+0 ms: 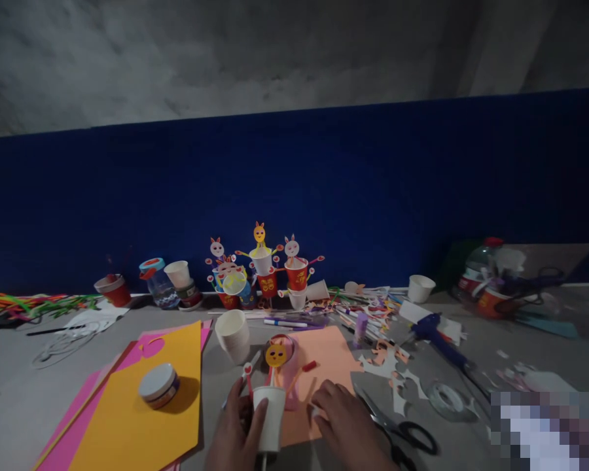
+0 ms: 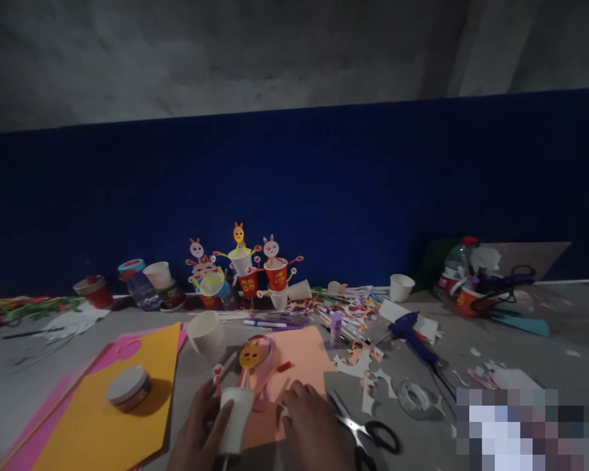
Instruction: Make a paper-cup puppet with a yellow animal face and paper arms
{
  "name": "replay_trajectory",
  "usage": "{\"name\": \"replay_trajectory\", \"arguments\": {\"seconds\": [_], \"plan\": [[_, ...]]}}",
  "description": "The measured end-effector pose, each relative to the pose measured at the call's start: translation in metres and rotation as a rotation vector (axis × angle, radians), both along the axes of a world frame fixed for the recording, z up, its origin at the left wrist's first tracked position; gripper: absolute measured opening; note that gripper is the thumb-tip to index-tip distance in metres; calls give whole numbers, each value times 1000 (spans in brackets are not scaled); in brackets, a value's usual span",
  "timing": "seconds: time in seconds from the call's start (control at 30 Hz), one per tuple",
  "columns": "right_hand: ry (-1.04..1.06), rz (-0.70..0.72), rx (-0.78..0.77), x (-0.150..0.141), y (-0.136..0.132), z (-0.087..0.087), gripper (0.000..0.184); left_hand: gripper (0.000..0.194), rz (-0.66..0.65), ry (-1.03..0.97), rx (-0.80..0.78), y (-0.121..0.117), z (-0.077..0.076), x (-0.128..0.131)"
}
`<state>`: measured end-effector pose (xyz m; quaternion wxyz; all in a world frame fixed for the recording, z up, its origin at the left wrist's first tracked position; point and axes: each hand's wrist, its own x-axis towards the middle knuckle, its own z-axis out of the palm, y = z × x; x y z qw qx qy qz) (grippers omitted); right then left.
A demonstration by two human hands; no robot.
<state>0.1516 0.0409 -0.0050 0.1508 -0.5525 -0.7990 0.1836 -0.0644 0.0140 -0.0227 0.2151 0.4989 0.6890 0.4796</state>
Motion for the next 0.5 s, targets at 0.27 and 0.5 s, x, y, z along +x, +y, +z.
{"name": "replay_trajectory", "arguments": {"seconds": [0.27, 0.5], "plan": [[170, -114, 110, 64, 15, 13, 22, 62, -139, 154, -95, -1, 4, -19], [173, -320, 161, 154, 10, 27, 23, 45, -120, 506, 165, -5, 4, -37]]}}
